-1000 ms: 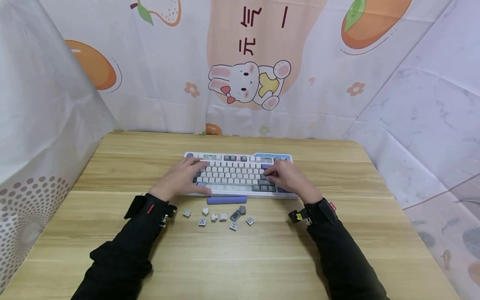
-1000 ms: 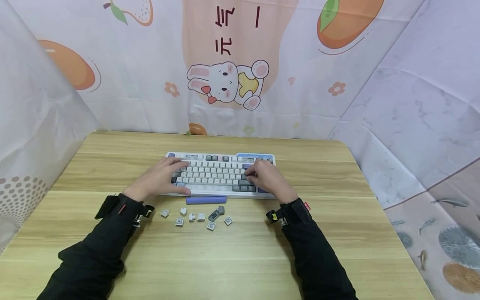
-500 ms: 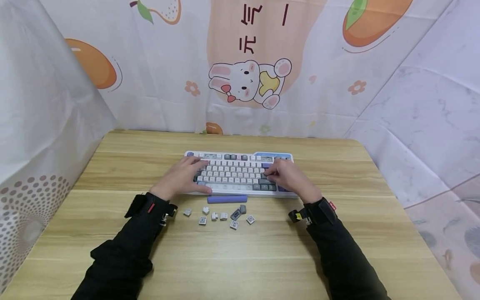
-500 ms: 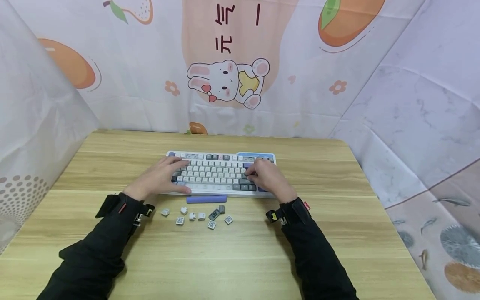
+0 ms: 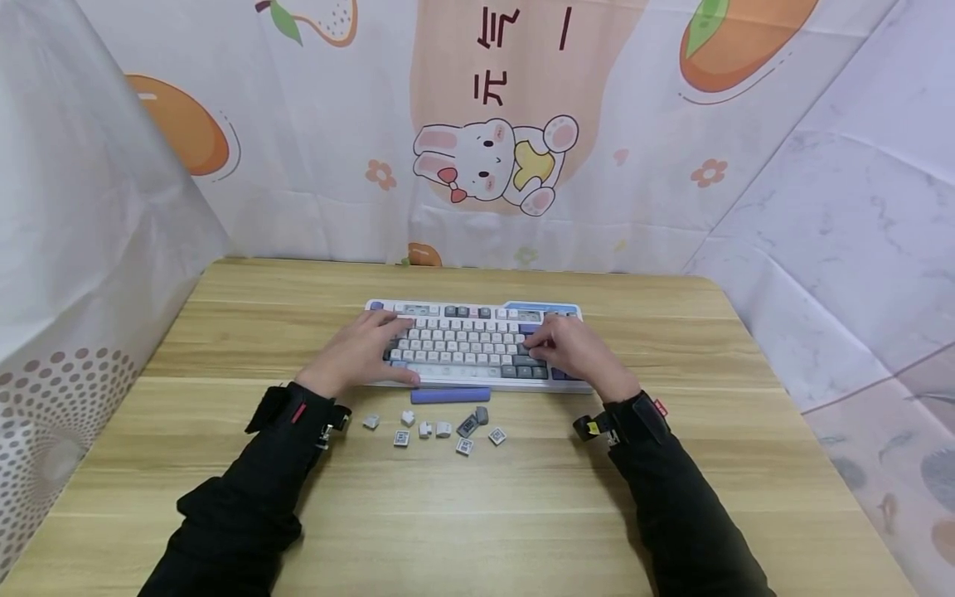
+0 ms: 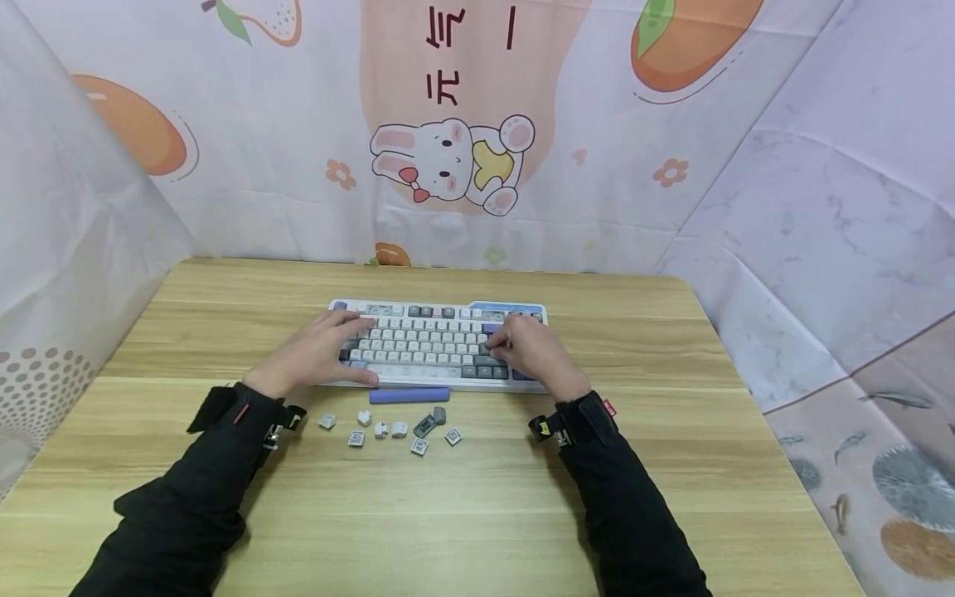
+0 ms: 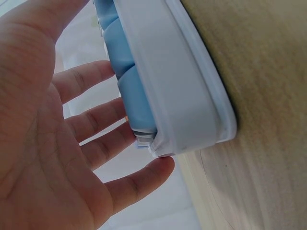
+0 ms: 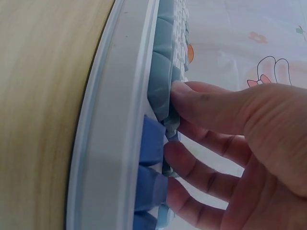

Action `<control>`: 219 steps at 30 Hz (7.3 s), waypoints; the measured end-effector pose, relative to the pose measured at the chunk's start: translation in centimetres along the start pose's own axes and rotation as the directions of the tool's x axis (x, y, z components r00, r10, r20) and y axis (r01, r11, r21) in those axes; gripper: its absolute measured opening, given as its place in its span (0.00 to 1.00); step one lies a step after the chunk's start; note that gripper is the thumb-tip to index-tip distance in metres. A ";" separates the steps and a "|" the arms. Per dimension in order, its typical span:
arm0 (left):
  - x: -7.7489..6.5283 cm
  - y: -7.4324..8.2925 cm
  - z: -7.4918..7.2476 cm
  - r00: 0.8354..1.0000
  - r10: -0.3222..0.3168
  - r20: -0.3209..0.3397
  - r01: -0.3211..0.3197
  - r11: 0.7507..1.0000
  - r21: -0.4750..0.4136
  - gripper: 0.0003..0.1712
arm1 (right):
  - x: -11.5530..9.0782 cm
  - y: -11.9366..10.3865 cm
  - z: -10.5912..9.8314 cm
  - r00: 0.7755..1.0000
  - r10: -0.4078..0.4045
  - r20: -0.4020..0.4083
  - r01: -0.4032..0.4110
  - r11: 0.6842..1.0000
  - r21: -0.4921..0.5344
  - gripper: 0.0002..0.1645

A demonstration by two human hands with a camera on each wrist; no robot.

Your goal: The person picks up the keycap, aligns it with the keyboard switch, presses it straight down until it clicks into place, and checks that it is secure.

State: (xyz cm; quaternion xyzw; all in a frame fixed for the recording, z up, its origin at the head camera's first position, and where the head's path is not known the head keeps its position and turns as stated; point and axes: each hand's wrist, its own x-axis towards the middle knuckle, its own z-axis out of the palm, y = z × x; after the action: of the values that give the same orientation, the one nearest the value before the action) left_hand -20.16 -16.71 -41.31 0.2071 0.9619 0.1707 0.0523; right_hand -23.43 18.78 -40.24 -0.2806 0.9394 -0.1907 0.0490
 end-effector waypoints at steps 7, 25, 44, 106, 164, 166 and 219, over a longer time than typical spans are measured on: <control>0.0 0.0 -0.1 1.000 0.009 -0.001 -0.009 1.000 0.006 0.60 | 0.0 0.2 0.0 1.000 0.026 0.013 -0.027 0.999 0.032 0.12; 0.0 0.0 0.0 1.000 0.009 -0.009 -0.009 1.000 0.009 0.60 | 0.0 0.0 -0.1 0.997 0.073 0.023 -0.074 0.996 0.047 0.11; -0.2 0.1 -0.1 1.000 0.020 -0.016 -0.019 1.000 0.017 0.59 | -0.1 -0.5 0.0 0.998 0.058 0.003 -0.058 0.998 0.004 0.10; -0.3 0.2 0.0 1.000 0.007 -0.007 -0.007 1.000 0.022 0.59 | 0.2 0.6 -0.1 0.991 -0.129 0.037 0.130 0.990 -0.048 0.11; -2.2 7.5 -0.5 0.972 0.175 0.157 -0.173 0.985 -0.026 0.07 | -0.4 -6.0 1.6 0.879 -0.437 0.188 0.454 0.889 -0.055 0.12; -2.2 7.5 -0.3 0.972 0.164 0.170 -0.163 0.986 -0.023 0.08 | -0.4 -6.0 1.7 0.877 -0.439 0.197 0.455 0.889 -0.046 0.12; -1.6 7.0 0.3 0.969 0.183 0.167 -0.188 0.982 0.012 0.06 | -0.5 -5.8 2.3 0.875 -0.389 0.288 0.407 0.913 -0.003 0.16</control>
State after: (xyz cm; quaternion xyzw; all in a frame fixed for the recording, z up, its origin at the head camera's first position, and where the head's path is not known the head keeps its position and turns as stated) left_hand -15.99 -11.25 -39.13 0.3104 0.9329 0.1436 0.1128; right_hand -19.61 13.82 -40.11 -0.4935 0.8504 -0.1250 0.1328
